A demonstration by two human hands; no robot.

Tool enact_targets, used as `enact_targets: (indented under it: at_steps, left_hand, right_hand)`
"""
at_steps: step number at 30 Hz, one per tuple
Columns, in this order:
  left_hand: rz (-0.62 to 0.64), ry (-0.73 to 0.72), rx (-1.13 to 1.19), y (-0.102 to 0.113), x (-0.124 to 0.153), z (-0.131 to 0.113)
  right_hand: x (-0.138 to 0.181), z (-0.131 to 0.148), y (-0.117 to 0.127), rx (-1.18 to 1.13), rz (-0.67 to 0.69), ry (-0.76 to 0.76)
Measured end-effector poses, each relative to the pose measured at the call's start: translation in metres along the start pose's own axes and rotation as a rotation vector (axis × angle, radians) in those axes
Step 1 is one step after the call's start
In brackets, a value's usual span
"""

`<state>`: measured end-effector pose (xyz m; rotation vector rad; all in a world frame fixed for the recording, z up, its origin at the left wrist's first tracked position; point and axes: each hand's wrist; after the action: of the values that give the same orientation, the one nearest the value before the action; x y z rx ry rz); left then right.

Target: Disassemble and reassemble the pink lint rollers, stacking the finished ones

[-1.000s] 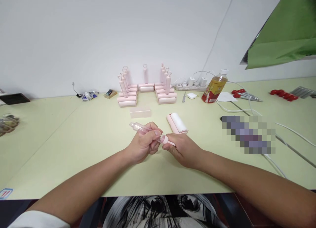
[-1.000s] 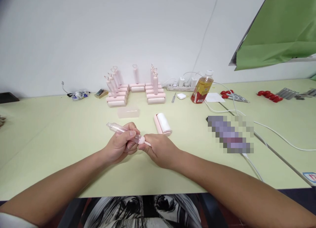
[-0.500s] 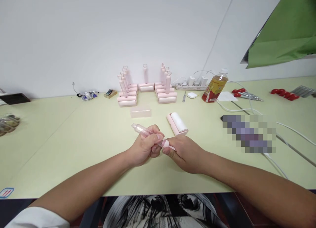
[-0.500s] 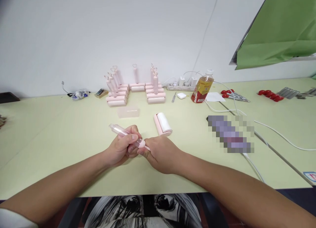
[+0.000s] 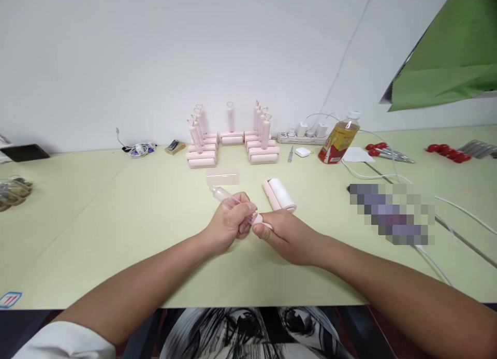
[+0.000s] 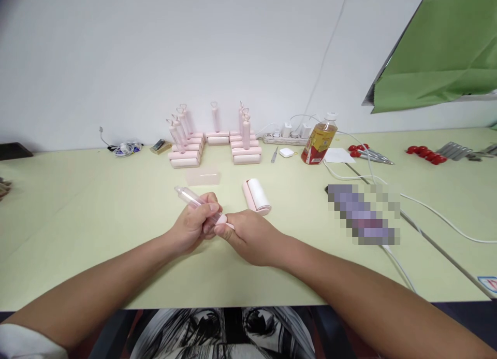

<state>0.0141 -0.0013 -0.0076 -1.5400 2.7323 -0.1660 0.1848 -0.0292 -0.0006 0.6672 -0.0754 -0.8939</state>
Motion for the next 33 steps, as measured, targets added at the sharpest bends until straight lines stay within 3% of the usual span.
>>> enact_targets:
  at_steps: [3, 5, 7, 8, 11, 14, 20, 24, 28, 33]
  left_hand:
    - [-0.070, -0.065, -0.265, 0.010, -0.005, -0.003]
    - [-0.086, -0.045, -0.393, 0.019, -0.008, -0.001]
    - [-0.112, -0.035, -0.515, 0.028, -0.010, 0.004]
    - [-0.128, -0.048, -0.590, 0.032, -0.010, 0.006]
    - [-0.133, -0.089, -0.764, 0.039, -0.011, 0.010]
    - [-0.086, -0.107, -0.821, 0.040, -0.010, 0.011]
    - [-0.053, -0.209, -0.810, 0.037, -0.004, 0.009]
    - [-0.001, -0.288, -0.853, 0.036, -0.004, 0.008]
    - [0.040, -0.387, -0.919, 0.036, -0.007, 0.009]
    - [0.063, -0.410, -0.929, 0.036, -0.006, 0.010]
  right_hand:
    - [-0.005, -0.008, 0.017, 0.019, -0.106, 0.021]
    - [-0.006, -0.022, 0.031, 0.094, -0.348, 0.000]
    - [-0.007, -0.040, 0.042, 0.246, -0.577, -0.141]
    - [-0.007, -0.050, 0.047, 0.276, -0.595, -0.235]
    - [-0.007, -0.071, 0.054, 0.171, -0.497, -0.517]
    - [-0.007, -0.074, 0.053, 0.007, -0.452, -0.630]
    - [-0.008, -0.053, 0.048, -0.455, -0.571, -0.481]
    - [-0.005, -0.042, 0.043, -0.771, -0.554, -0.365]
    - [-0.003, -0.034, 0.036, -0.929, -0.517, -0.334]
    - [-0.003, -0.030, 0.030, -1.024, -0.496, -0.331]
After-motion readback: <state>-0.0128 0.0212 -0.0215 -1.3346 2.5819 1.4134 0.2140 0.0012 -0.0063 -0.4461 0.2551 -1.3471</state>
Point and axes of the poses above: each hand's wrist, its own x-axis away from the middle knuckle, its own y-axis out of the back of the hand, z = x × y, and after that the axes turned 15 degrees about -x, right-handed
